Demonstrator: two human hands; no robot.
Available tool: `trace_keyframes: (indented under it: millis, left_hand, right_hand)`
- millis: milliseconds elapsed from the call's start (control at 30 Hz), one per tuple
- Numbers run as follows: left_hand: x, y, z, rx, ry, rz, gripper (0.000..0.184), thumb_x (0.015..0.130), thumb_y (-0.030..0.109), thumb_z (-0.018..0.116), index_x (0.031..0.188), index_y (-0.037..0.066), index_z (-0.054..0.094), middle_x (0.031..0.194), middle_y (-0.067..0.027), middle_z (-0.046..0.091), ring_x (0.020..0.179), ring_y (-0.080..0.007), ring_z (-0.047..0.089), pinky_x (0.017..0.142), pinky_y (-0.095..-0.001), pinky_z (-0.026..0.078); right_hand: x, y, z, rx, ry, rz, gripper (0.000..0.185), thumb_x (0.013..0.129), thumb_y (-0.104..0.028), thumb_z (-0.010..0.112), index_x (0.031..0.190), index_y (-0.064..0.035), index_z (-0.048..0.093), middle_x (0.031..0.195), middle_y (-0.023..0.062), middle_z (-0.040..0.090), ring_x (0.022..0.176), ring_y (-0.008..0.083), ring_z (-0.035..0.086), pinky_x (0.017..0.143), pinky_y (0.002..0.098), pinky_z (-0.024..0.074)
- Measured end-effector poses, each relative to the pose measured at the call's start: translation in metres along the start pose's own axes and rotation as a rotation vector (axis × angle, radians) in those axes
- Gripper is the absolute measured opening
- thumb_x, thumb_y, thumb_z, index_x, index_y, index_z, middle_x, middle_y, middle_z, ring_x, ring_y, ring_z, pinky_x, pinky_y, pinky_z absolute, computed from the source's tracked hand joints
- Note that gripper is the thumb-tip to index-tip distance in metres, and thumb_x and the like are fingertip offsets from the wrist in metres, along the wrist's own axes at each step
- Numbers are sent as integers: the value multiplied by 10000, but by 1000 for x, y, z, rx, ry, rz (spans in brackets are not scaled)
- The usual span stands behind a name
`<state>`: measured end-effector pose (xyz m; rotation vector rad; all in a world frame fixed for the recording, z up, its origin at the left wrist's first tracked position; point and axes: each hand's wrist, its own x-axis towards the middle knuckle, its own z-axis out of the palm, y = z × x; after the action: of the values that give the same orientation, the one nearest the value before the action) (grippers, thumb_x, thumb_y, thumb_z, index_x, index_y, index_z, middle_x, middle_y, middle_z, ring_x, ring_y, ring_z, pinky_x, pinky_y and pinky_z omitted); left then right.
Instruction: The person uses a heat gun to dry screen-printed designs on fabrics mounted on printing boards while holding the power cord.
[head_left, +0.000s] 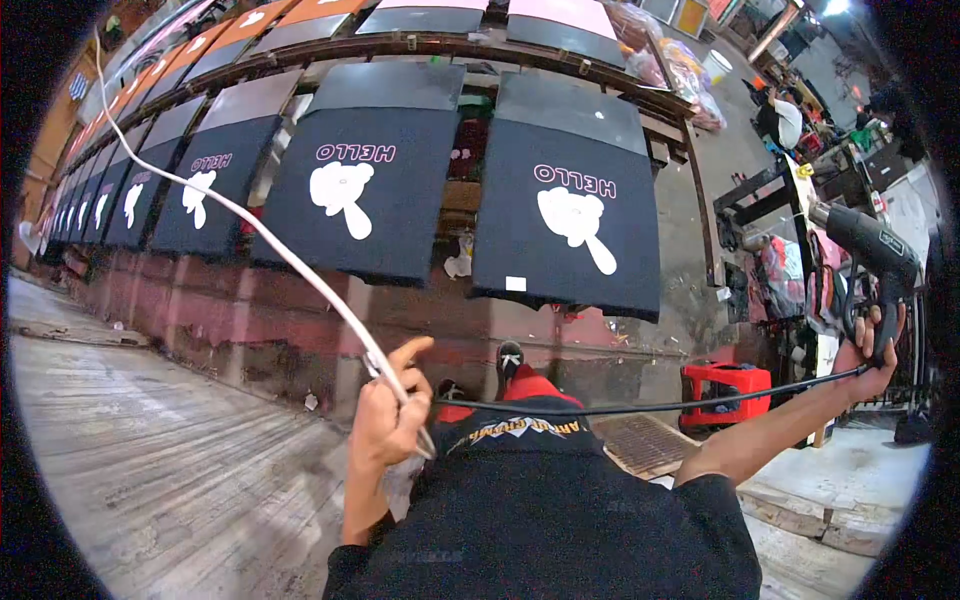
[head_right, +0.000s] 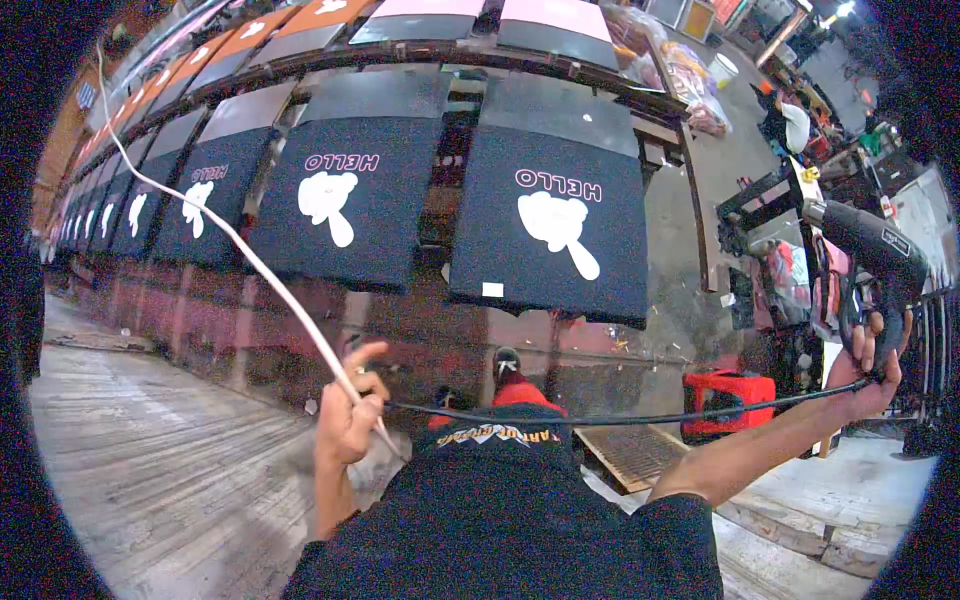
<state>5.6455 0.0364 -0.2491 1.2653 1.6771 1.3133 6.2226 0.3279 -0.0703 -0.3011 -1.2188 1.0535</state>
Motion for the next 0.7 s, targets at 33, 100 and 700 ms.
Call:
trace_keyframes:
  millis: [33, 100, 700]
  left_hand:
    - [-4, 0, 0, -65, 57, -61, 364, 839, 195, 537, 1130, -22, 511, 963, -150, 689, 587, -125, 564, 575, -284, 454]
    - [-6, 8, 4, -278, 134, -186, 897, 886, 275, 538, 1611, 7, 81, 659, -48, 634, 504, -70, 470, 468, -225, 364]
    - [-4, 70, 79, -791, 613, -59, 734, 1108, 378, 385, 1612, -11, 21, 518, 59, 482, 381, -81, 365, 566, -219, 324]
  right_hand:
    - [4, 3, -11, 21, -24, 17, 706, 877, -107, 563, 1531, 26, 333, 1115, 213, 469, 596, 92, 405, 712, 271, 371]
    - [12, 15, -27, 27, -45, 20, 706, 882, -105, 556, 1537, 23, 323, 1114, 208, 467, 592, 93, 403, 704, 270, 368]
    - [75, 235, 15, -155, -90, 493, 763, 829, -308, 651, 1474, 29, 420, 886, 151, 602, 436, 66, 429, 421, 196, 356]
